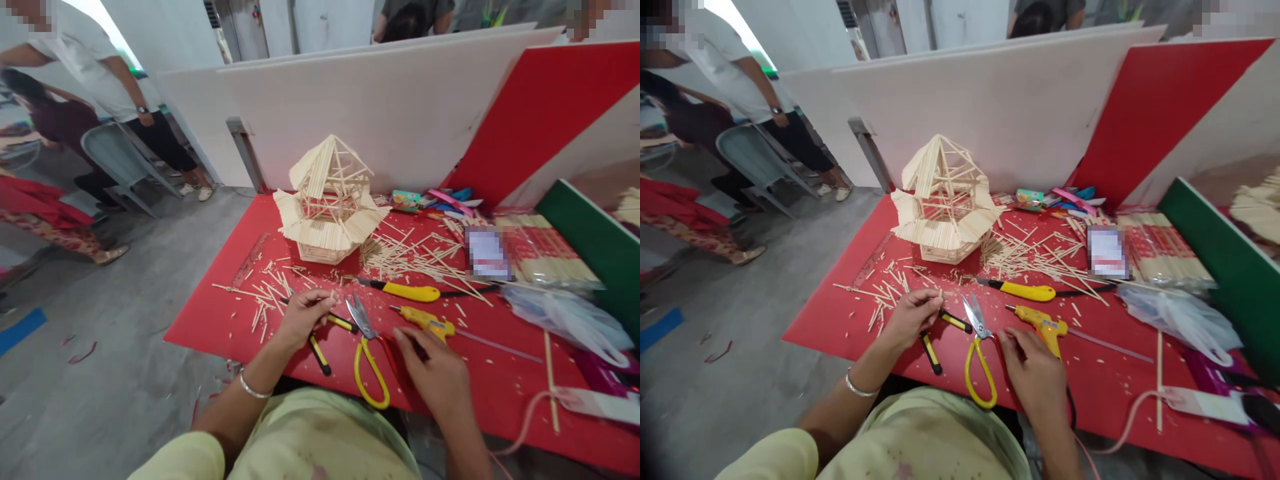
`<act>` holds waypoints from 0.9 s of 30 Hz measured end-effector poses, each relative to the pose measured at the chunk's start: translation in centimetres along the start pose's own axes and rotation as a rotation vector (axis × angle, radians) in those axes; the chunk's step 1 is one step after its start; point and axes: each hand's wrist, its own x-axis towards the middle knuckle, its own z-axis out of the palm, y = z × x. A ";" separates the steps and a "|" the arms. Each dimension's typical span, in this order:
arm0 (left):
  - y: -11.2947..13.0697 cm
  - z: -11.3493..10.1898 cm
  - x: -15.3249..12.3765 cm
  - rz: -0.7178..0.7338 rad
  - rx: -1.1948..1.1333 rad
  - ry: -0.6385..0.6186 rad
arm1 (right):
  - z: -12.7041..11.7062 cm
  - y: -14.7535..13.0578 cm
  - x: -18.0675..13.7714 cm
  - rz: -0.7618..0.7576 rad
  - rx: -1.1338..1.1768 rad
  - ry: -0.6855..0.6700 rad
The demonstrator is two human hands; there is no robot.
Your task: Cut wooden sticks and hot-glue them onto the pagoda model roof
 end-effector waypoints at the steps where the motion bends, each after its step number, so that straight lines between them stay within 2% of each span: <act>1: -0.4 -0.1 0.2 -0.001 0.002 0.000 | 0.4 -0.2 -0.4 0.013 -0.033 -0.039; 6: -1.0 -0.3 0.6 0.018 -0.050 -0.013 | 2.2 -1.2 -2.1 -0.042 -0.237 -0.259; 10: -1.0 -0.6 0.4 0.019 -0.071 -0.006 | 2.6 -1.1 -2.5 -0.067 -0.320 -0.380; 15: -1.3 -1.1 0.1 0.025 -0.094 -0.028 | 2.4 -1.2 -2.5 -0.055 -0.335 -0.413; 22: -1.2 -1.4 0.0 0.036 -0.034 0.021 | 1.7 -1.4 -2.8 -0.028 -0.438 -0.399; 27: -1.3 -1.0 -0.2 0.049 -0.044 0.026 | 1.3 -2.4 -2.6 0.005 -0.528 -0.483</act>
